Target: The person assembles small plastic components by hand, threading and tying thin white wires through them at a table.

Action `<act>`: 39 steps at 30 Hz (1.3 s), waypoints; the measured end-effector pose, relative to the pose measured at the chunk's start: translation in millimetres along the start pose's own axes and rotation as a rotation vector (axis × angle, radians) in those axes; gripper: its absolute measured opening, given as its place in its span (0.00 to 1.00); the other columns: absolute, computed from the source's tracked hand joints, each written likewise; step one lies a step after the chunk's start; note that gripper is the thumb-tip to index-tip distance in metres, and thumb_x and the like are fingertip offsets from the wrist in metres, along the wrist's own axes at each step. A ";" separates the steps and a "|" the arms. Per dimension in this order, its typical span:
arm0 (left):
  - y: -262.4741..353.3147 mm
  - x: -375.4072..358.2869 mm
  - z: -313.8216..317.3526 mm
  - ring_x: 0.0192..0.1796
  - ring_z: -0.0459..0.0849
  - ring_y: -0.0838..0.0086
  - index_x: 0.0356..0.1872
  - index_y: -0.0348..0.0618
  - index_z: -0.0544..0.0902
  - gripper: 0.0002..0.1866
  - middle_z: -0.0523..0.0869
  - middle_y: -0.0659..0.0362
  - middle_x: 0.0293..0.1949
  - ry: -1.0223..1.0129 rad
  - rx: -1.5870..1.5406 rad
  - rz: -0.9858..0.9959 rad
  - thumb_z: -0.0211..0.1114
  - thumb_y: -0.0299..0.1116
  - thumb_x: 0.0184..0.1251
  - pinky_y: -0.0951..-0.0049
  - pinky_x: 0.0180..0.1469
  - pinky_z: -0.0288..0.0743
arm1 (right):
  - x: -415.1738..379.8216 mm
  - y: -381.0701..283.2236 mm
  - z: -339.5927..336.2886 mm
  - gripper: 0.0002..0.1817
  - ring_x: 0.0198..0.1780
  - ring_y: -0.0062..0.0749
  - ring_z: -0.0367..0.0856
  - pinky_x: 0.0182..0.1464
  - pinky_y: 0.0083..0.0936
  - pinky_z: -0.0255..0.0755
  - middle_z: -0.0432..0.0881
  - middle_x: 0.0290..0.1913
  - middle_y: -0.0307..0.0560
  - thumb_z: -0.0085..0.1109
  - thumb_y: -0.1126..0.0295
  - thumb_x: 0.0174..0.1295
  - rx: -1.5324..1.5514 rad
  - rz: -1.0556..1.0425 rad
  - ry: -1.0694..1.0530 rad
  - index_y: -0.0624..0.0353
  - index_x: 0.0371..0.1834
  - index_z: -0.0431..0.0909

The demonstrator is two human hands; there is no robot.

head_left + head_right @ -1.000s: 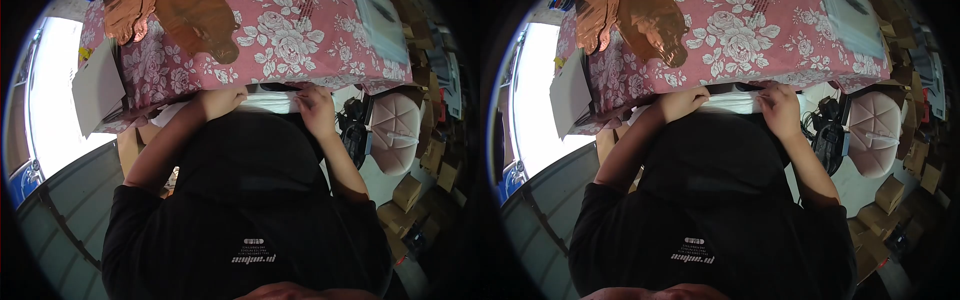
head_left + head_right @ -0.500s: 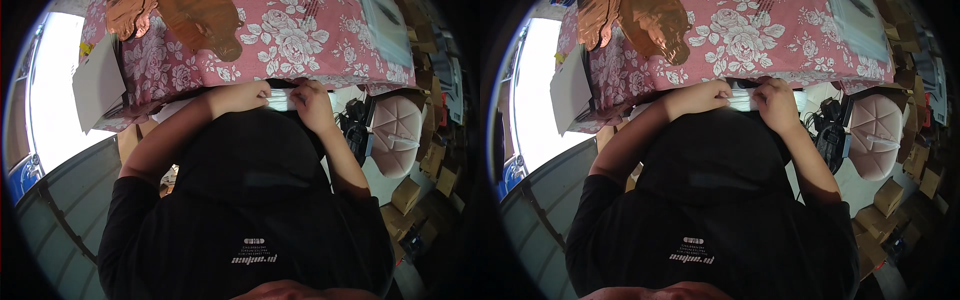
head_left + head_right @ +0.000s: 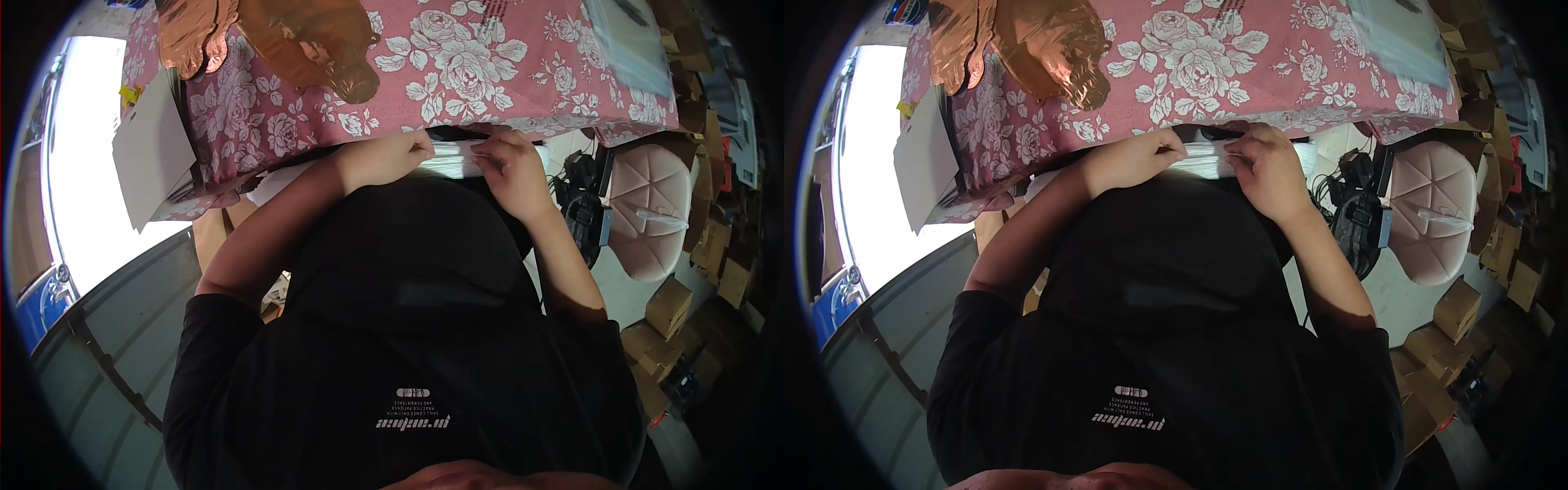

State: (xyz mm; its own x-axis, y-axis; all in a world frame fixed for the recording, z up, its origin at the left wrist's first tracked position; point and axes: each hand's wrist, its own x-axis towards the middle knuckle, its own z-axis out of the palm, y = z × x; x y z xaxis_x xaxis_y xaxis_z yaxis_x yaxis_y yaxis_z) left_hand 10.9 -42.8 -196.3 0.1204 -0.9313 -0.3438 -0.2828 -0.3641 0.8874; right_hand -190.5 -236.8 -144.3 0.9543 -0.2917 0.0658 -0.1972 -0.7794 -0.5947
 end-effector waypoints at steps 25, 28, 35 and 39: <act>13.9 -6.3 -3.6 0.50 0.84 0.79 0.54 0.38 0.84 0.12 0.88 0.61 0.44 0.006 0.017 -0.113 0.61 0.38 0.87 0.73 0.59 0.78 | 3.5 -0.3 0.5 0.10 0.51 0.54 0.85 0.59 0.43 0.78 0.87 0.42 0.54 0.74 0.74 0.59 0.014 -0.001 -0.055 0.63 0.43 0.91; 6.2 -5.8 -0.4 0.50 0.84 0.80 0.54 0.38 0.83 0.12 0.88 0.62 0.44 0.025 0.002 -0.084 0.61 0.37 0.87 0.75 0.59 0.77 | 4.9 -0.2 -0.8 0.09 0.51 0.54 0.85 0.58 0.43 0.79 0.87 0.41 0.54 0.74 0.75 0.60 0.025 0.000 -0.073 0.62 0.43 0.91; 9.1 -5.4 -2.6 0.46 0.78 0.85 0.53 0.39 0.82 0.11 0.82 0.66 0.40 0.023 -0.071 -0.088 0.60 0.36 0.87 0.79 0.53 0.74 | 5.4 -1.8 -2.8 0.08 0.50 0.52 0.86 0.57 0.42 0.80 0.88 0.42 0.53 0.74 0.75 0.61 0.057 0.031 -0.073 0.62 0.43 0.91; 13.6 -5.7 -2.9 0.43 0.77 0.86 0.52 0.40 0.83 0.10 0.82 0.68 0.39 0.015 -0.109 -0.124 0.61 0.37 0.87 0.79 0.49 0.74 | 6.5 -7.5 -2.3 0.09 0.50 0.50 0.87 0.56 0.41 0.80 0.89 0.43 0.52 0.77 0.72 0.61 0.075 0.048 -0.020 0.62 0.43 0.90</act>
State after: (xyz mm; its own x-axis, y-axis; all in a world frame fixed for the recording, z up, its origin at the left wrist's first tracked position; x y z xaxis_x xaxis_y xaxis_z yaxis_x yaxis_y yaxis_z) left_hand 9.1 -42.4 -181.4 0.1623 -0.8787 -0.4489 -0.1596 -0.4724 0.8668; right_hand -183.3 -234.1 -137.5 0.9486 -0.3159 0.0207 -0.2259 -0.7210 -0.6551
